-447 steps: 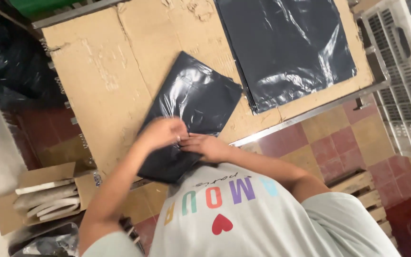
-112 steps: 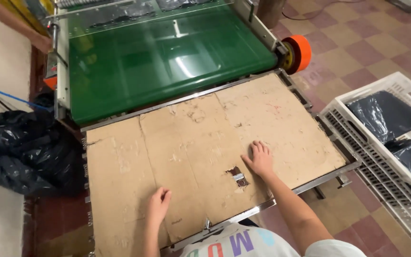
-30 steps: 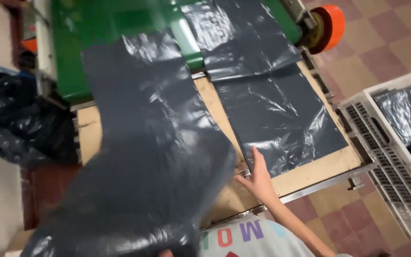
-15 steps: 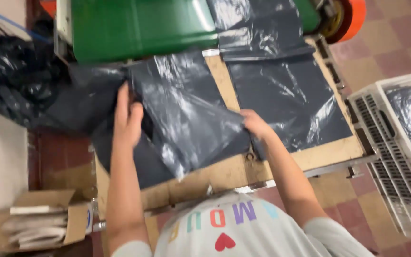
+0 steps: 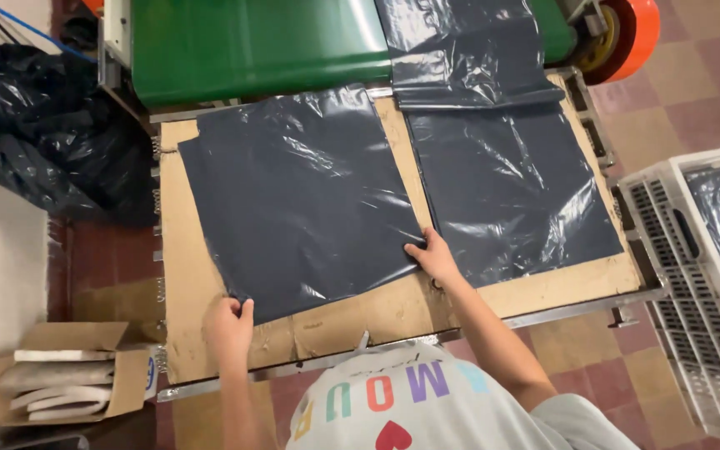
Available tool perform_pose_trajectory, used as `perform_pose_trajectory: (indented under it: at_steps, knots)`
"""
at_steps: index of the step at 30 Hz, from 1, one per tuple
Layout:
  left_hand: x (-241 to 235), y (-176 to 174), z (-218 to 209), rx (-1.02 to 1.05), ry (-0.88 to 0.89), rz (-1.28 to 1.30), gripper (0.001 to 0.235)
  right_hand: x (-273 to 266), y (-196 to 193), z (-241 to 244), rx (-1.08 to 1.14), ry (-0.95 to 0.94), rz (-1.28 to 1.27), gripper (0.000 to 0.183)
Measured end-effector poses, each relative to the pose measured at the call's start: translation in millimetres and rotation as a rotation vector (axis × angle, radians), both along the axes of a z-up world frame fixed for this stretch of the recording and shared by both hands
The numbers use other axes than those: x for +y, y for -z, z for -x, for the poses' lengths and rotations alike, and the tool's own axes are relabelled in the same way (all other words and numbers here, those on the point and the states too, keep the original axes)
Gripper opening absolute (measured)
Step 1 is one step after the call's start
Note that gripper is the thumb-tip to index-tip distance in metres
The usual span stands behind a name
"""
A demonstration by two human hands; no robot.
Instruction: Folding plastic bags and placing them into a storage crate, followed by preparing a drink.
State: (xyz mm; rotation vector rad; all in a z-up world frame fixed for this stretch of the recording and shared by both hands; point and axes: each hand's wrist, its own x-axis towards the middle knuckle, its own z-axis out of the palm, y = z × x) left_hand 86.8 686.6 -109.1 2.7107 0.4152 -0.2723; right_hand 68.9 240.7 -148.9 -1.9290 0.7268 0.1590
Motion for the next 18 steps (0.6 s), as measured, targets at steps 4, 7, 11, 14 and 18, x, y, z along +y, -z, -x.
perform_pose_trajectory:
  at_steps: [4, 7, 11, 14, 18]
  knots:
    - [-13, 22, 0, -0.234, -0.015, -0.016, 0.019, 11, -25, 2, 0.063, -0.024, 0.159, 0.038]
    - [-15, 17, 3, -0.102, -0.053, -0.025, 0.018, 10, -30, 8, 0.063, -0.038, 0.189, 0.034]
    - [-16, 11, 22, -0.048, -0.05, -0.021, 0.018, -3, -33, 26, 0.05, -0.1, 0.168, 0.032]
    - [-22, 4, 28, 0.038, -0.036, -0.023, 0.016, -14, -39, 23, 0.041, -0.201, 0.109, 0.02]
    - [-68, -7, -9, -0.286, 0.15, -0.288, 0.041, -19, -63, -31, -0.009, -0.165, 0.224, 0.037]
